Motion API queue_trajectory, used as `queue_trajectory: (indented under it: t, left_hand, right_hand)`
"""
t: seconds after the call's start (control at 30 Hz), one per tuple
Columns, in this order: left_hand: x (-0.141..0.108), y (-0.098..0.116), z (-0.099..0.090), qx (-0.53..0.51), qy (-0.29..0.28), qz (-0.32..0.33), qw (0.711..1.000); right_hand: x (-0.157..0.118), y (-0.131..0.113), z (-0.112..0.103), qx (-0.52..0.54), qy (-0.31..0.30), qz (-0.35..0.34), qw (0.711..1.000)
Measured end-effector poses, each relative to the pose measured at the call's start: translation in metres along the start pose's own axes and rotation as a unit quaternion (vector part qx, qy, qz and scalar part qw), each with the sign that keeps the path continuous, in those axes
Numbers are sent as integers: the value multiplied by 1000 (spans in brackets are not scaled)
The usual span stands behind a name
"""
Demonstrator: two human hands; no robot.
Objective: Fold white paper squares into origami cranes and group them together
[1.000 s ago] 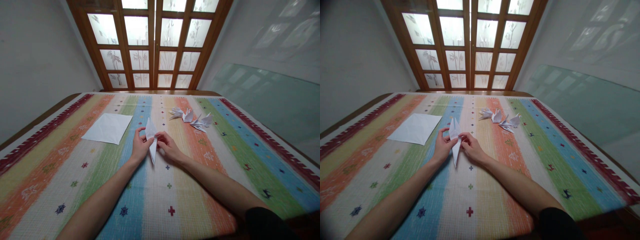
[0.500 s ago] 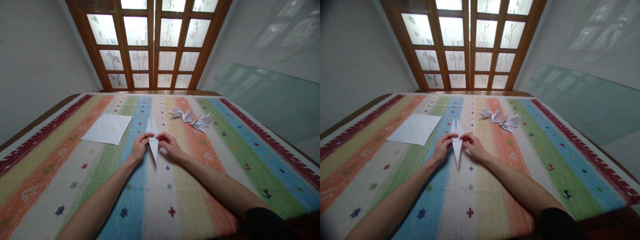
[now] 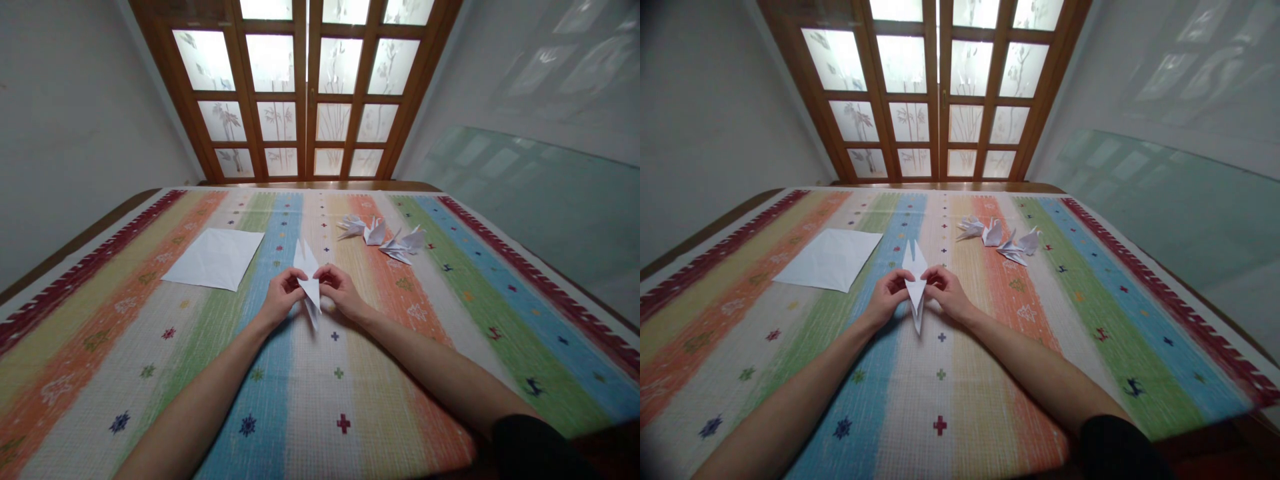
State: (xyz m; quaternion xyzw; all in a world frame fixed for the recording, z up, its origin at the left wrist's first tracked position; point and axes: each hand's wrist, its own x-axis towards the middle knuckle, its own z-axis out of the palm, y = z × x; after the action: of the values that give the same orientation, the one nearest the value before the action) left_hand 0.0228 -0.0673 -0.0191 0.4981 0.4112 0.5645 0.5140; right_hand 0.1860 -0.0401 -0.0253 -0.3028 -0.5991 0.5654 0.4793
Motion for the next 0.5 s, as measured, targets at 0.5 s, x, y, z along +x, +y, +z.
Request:
queue_trajectory:
  t: [0.5]
  left_hand:
    - [0,3,6,13,9,23,1000]
  right_hand:
    - [-5,-1,5,-73,40,-32,996]
